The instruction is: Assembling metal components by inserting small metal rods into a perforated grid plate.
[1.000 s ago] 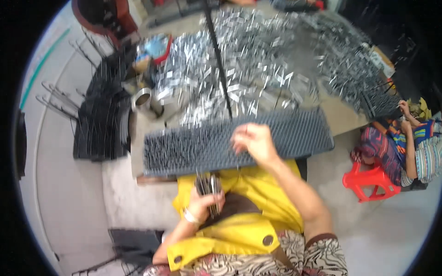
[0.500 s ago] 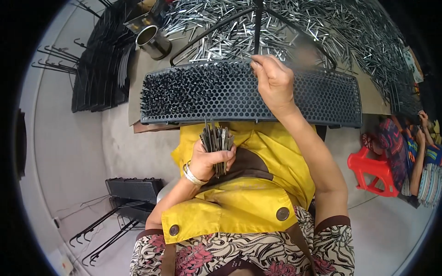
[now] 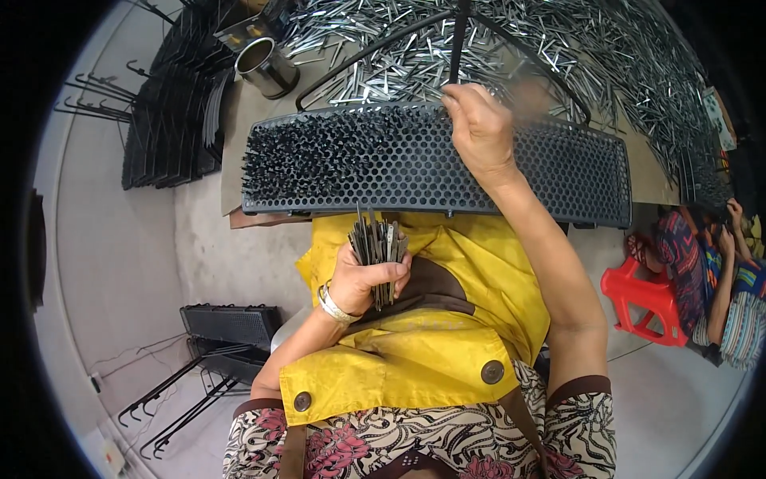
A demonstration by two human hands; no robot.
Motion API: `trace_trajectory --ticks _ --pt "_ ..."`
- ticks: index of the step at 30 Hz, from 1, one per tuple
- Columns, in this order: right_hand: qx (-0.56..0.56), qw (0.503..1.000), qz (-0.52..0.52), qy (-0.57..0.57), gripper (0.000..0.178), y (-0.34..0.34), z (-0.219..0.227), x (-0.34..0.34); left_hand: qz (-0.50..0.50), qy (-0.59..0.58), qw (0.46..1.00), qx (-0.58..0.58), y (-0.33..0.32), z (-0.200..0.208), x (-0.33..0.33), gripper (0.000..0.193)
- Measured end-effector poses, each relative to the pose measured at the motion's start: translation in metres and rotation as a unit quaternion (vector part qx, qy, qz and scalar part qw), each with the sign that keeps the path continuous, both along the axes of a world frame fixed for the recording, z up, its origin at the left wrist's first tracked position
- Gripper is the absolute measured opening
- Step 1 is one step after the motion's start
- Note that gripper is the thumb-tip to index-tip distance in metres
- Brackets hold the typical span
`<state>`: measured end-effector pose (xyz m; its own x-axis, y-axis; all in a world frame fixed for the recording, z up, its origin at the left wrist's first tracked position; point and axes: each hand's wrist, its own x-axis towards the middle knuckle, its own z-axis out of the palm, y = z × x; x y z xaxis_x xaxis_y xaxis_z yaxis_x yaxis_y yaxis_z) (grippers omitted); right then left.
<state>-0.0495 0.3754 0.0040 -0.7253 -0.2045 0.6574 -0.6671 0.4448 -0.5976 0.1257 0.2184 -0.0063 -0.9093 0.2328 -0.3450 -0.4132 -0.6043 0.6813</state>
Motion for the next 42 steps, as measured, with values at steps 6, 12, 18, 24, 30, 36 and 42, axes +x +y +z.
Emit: trace_trajectory --ticks 6,12,18,24,30,36,42 --pt "0.032 0.999 0.016 0.028 0.012 -0.004 0.0 -0.005 0.0 -0.009 1.0 -0.008 0.001 0.001 0.003 0.028" --pt "0.064 0.995 0.04 0.069 0.015 -0.008 -0.001 -0.01 -0.001 -0.003 1.0 -0.006 0.0 0.002 -0.001 0.027" --pt "0.132 0.988 -0.012 0.082 0.008 -0.008 -0.005 -0.015 -0.003 -0.02 0.999 -0.029 0.002 0.011 -0.008 0.029" --pt "0.241 0.964 -0.025 0.107 0.009 -0.007 -0.027 0.007 -0.006 -0.073 0.992 -0.1 -0.002 0.006 0.005 0.023" --pt "0.217 0.965 -0.148 0.003 0.046 0.119 -0.007 0.026 -0.049 -0.058 0.994 -0.079 0.005 0.002 -0.005 0.037" --pt "0.111 0.878 -0.437 -0.162 0.059 0.32 0.053 0.017 -0.117 -0.005 0.989 -0.087 0.031 0.017 -0.027 0.031" --pt "0.019 0.907 -0.406 -0.112 0.051 0.346 0.179 -0.033 -0.268 -0.057 0.926 -0.259 0.071 0.049 -0.041 0.023"
